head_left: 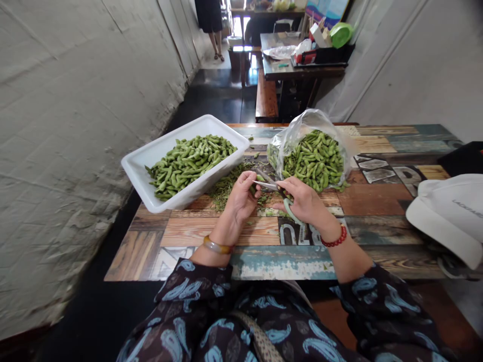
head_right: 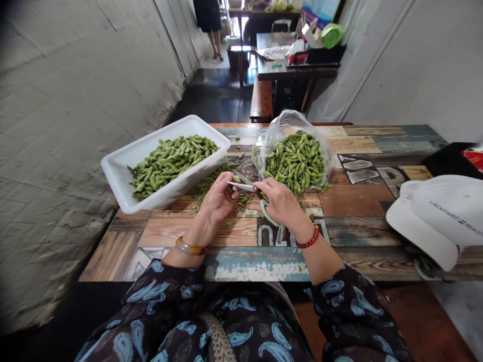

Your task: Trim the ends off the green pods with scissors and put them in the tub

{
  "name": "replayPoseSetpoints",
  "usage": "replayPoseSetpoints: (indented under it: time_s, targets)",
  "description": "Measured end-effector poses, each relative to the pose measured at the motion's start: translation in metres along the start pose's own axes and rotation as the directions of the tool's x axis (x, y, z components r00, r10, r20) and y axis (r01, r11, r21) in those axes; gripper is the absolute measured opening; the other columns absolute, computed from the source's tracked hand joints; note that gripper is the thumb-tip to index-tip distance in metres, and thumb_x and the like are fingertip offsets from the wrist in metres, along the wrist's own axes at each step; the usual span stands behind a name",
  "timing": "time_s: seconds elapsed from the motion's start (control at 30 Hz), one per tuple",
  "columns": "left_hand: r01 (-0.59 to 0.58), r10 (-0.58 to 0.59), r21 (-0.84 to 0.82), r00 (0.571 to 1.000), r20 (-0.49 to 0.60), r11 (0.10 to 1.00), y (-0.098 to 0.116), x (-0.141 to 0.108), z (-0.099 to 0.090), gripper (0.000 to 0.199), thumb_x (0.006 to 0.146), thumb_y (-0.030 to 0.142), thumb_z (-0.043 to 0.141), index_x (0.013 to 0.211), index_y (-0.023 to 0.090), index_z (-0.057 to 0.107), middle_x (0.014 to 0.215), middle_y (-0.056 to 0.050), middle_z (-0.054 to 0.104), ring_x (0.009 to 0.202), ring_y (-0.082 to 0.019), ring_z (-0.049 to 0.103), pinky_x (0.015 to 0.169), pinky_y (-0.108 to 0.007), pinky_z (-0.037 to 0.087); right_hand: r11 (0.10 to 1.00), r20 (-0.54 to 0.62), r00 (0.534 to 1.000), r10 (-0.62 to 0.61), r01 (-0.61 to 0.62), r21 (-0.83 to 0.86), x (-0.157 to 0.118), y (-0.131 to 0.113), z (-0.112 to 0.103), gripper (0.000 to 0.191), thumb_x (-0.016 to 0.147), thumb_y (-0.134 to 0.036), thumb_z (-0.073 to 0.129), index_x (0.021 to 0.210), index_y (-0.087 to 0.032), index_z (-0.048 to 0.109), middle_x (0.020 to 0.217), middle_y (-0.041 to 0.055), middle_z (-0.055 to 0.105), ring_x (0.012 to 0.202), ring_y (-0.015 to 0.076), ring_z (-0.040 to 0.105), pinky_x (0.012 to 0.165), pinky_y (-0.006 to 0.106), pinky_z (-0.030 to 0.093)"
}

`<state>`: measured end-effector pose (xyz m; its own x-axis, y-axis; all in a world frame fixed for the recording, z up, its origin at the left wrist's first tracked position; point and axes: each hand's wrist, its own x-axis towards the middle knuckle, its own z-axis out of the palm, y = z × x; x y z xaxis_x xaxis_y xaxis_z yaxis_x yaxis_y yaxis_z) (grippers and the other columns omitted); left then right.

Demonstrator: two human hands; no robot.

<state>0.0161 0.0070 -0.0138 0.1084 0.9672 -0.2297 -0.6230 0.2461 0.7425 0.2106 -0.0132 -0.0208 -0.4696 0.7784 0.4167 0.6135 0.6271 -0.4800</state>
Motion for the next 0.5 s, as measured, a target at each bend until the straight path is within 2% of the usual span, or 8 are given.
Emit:
replayPoseSetpoints:
  time_s: [0.23,0.4,0.5]
  targets:
    - [0.038,-0.045,0.065,0.993,0.106,0.997,-0.006,-0.004,0.004,0.041,0.065,0.032,0.085,0.077,0.017,0.049,0.071,0.003,0.06,0.053,-0.004,0.049,0.045,-0.014,0.033,0.998,-0.088,0.995,0.036,-0.032,0.053,0.0,0.008,0.003,0.046,0.084,-0.041,0.072,0.123,-0.02,0.059,0.102,0.0103,0.062,0.085,0.0236,0.062,0.074,0.036,0.054]
    - [0.006,-0.028,0.147,0.989,0.145,0.989,-0.005,-0.006,0.007,0.038,0.066,0.033,0.084,0.086,0.015,0.057,0.069,0.002,0.061,0.052,-0.004,0.048,0.045,-0.014,0.031,0.999,-0.096,0.995,0.021,-0.016,0.05,0.0,0.013,0.004,0.048,0.082,-0.044,0.073,0.122,-0.02,0.059,0.099,0.0088,0.061,0.08,0.022,0.06,0.071,0.035,0.053]
    - [-0.02,-0.014,0.206,0.986,0.166,0.978,-0.005,-0.007,0.008,0.035,0.068,0.037,0.082,0.083,0.015,0.058,0.068,0.002,0.061,0.051,-0.004,0.047,0.045,-0.015,0.03,0.998,-0.102,0.995,0.011,-0.004,0.069,0.001,0.012,0.004,0.048,0.082,-0.043,0.074,0.123,-0.021,0.059,0.097,0.0073,0.06,0.075,0.0204,0.058,0.07,0.035,0.053]
